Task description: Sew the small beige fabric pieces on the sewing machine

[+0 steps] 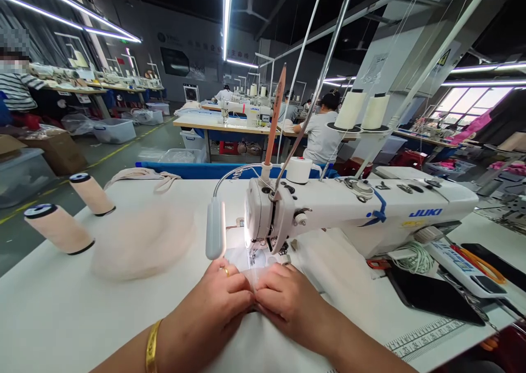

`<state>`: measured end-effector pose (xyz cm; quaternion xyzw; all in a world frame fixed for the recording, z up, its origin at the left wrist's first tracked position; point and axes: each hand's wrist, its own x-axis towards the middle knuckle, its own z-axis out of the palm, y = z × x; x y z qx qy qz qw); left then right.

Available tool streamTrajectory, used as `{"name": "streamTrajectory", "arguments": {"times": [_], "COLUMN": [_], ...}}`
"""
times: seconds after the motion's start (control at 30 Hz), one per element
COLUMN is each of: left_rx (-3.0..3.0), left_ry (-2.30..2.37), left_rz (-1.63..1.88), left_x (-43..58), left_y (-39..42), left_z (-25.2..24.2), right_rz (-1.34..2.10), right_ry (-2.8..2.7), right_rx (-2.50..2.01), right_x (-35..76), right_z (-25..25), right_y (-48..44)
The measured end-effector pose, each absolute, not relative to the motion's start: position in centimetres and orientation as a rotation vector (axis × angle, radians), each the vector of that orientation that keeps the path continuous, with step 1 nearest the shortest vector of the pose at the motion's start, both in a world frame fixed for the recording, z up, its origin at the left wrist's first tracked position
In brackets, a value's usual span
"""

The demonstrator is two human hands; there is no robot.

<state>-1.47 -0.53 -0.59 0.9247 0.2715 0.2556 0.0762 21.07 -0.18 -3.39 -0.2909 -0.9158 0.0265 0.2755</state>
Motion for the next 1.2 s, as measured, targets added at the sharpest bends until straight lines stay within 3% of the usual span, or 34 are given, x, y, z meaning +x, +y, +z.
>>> {"name": "streamTrajectory", "arguments": {"times": [1.2], "left_rx": [2.911], "left_ry": [1.14], "left_rz": [0.74], "left_x": [-1.6], "left_y": [2.6], "left_z": [-2.1], "right_rz": [0.135], "right_ry": [-2.396], "right_rx": [-1.111], "right_x": [20.5], "right_z": [-3.3], "right_y": [1.0]}}
